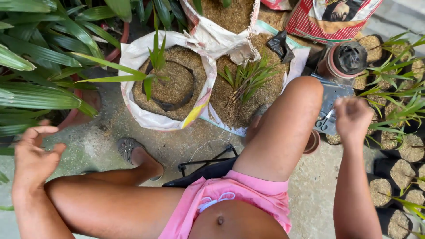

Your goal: The person sits on a small stool and plants small green seedlings into a white sack filled with soil. They use their hands to scoop soil from a nearby sack and pack it around the base of each plant to secure it in place.

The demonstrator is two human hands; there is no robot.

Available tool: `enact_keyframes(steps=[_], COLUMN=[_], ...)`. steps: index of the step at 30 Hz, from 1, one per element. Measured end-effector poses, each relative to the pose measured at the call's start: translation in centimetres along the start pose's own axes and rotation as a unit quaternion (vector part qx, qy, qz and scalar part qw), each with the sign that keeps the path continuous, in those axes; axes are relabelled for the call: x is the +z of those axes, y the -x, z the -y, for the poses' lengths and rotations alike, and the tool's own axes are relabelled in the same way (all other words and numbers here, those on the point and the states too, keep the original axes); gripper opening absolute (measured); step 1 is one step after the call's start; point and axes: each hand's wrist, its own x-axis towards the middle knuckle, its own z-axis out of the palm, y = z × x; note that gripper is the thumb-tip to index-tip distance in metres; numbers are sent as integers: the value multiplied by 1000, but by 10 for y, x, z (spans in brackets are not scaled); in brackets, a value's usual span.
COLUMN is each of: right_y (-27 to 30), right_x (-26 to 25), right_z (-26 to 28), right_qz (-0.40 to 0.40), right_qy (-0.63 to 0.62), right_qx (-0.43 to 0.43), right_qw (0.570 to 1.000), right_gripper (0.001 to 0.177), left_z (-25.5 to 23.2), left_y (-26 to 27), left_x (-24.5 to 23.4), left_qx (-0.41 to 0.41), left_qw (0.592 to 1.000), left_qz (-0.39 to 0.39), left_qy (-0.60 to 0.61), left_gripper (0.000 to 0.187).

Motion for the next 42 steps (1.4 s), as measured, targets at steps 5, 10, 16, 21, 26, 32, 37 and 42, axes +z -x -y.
enact_keyframes(steps=[5,10,16,21,26,32,37,42], right_y=[101,144,140,140,90,-51,-129,-189], right_x=[15,41,63,77,64,29,50,171], right_z=[-103,-197,-230,-246,-174,-37,178,236], right_qz=[36,48,20,37,7,-58,62,288], right_qy=[36,125,115,108,50,26,-79,-9], right_qx=[319,377,387,413,388,-7,-74,-64], right_qw=[946,916,915,904,920,998,992,956], right_gripper=[11,36,21,46,23,9,15,31], left_z=[-12,-26,-26,-17,-30,-47,-51,-51], left_y=[-1,-6,-3,-1,-3,-4,-1,0], left_x=[7,10,14,14,15,18,17,18], left_qx=[-12,-45,-78,-73,-99,-136,-137,-146], left_qw=[999,995,992,992,989,982,983,983], left_qz=[40,59,66,56,66,82,84,85], left_qy=[-14,-69,-71,-83,-90,-103,-94,-76], left_gripper=[34,33,29,29,31,33,31,29])
